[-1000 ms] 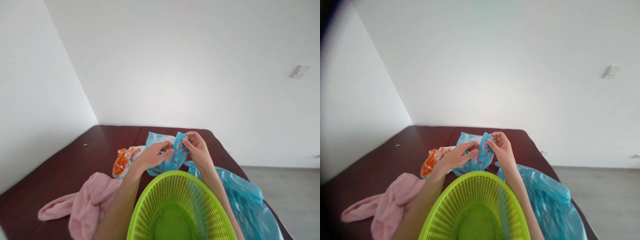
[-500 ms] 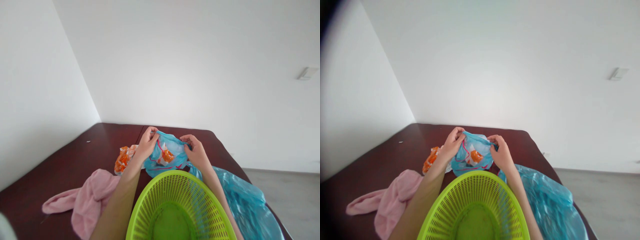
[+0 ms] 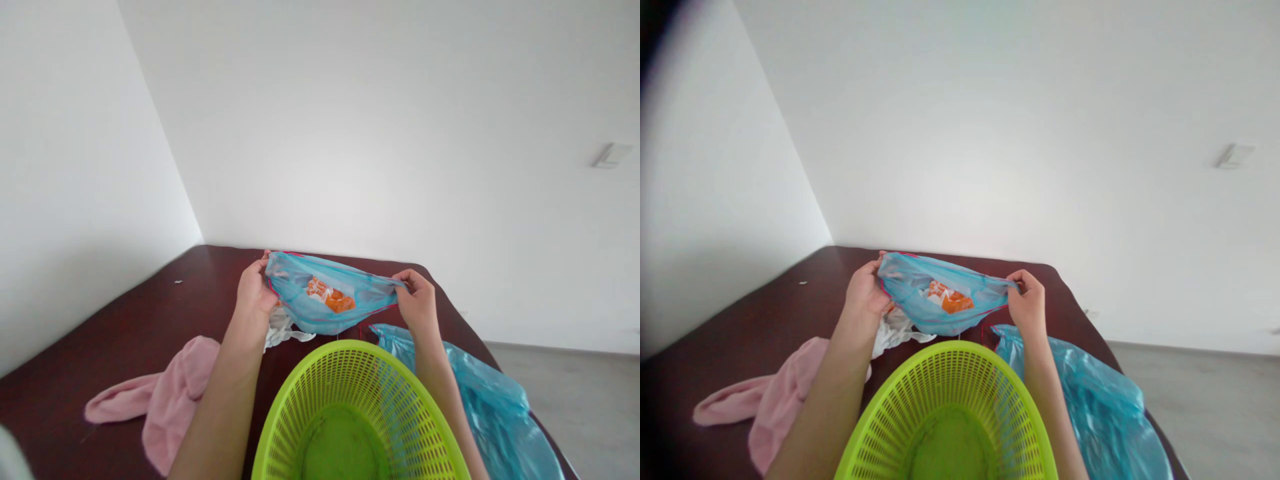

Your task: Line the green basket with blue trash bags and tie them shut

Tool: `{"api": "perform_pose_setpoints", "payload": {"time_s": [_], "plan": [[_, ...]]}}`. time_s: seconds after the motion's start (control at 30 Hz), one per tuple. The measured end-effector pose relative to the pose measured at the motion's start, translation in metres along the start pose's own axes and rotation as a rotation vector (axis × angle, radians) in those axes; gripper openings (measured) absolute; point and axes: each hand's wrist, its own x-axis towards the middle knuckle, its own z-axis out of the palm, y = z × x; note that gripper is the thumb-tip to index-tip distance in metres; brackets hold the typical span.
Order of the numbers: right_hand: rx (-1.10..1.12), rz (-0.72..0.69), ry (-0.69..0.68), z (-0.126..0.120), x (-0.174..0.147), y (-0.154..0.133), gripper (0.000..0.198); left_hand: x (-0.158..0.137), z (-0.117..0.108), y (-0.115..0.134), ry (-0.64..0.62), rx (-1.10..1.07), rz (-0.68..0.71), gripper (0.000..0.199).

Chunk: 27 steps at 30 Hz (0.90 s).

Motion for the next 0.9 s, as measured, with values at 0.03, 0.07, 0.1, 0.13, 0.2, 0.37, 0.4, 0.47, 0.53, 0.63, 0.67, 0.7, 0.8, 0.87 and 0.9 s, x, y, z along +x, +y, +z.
{"api": "perform_pose_setpoints", "payload": {"time_s": [0.03, 0.07, 0.1, 0.13, 0.2, 0.37, 0.4, 0.47, 0.53, 0.63, 0.67, 0.7, 0.8, 0.87, 0.9], "plan": [[0.057, 0.022, 0.048, -0.001, 0.001, -0.001, 0.004, 0.002, -0.002, 0.002, 0.026, -0.015, 0.001, 0.019], [0.119, 0.045, 0.087, -0.002, 0.001, -0.002, 0.005, 0.004, -0.003, 0.004, 0.048, -0.029, 0.0, 0.02], [0.184, 0.066, 0.12, -0.003, 0.002, -0.003, 0.008, 0.005, -0.004, 0.005, 0.061, -0.036, -0.003, 0.02], [0.248, 0.084, 0.145, -0.004, 0.002, -0.004, 0.012, 0.006, -0.004, 0.005, 0.066, -0.033, -0.008, 0.02], [0.364, 0.105, 0.182, -0.006, 0.003, -0.005, 0.022, 0.005, -0.005, 0.003, 0.066, -0.022, -0.027, 0.021], [0.508, 0.16, 0.182, -0.006, 0.006, -0.006, 0.033, -0.001, -0.007, -0.004, -0.034, 0.35, 0.125, 0.024], [0.516, 0.174, 0.161, -0.005, 0.005, -0.007, 0.033, -0.003, -0.008, -0.005, -0.051, 0.483, 0.226, 0.025], [0.519, 0.196, 0.099, -0.003, 0.002, -0.011, 0.034, -0.01, -0.008, -0.007, -0.053, 0.772, 0.507, 0.029], [0.496, 0.202, -0.05, -0.002, -0.003, -0.019, 0.035, -0.018, -0.007, -0.008, -0.043, 1.056, 0.825, 0.031], [0.456, 0.183, -0.437, -0.002, -0.013, -0.033, 0.049, -0.031, -0.002, -0.011, -0.162, 1.245, 1.007, 0.017], [0.453, 0.178, -0.557, -0.002, -0.015, -0.036, 0.057, -0.034, 0.001, -0.012, -0.277, 1.281, 0.94, 0.015], [0.455, 0.181, -0.64, -0.002, -0.017, -0.036, 0.063, -0.036, 0.002, -0.014, -0.415, 1.328, 0.828, 0.017], [0.371, 0.21, -0.623, 0.004, -0.013, -0.019, 0.064, -0.036, 0.003, -0.022, -0.712, 1.489, 0.496, 0.027], [0.158, 0.219, -0.414, 0.01, -0.005, 0.007, 0.066, -0.03, -0.001, -0.028, -0.752, 1.506, 0.421, 0.032], [0.014, 0.218, -0.29, 0.013, -0.001, 0.023, 0.068, -0.026, -0.005, -0.032, -0.754, 1.48, 0.391, 0.033]]}}
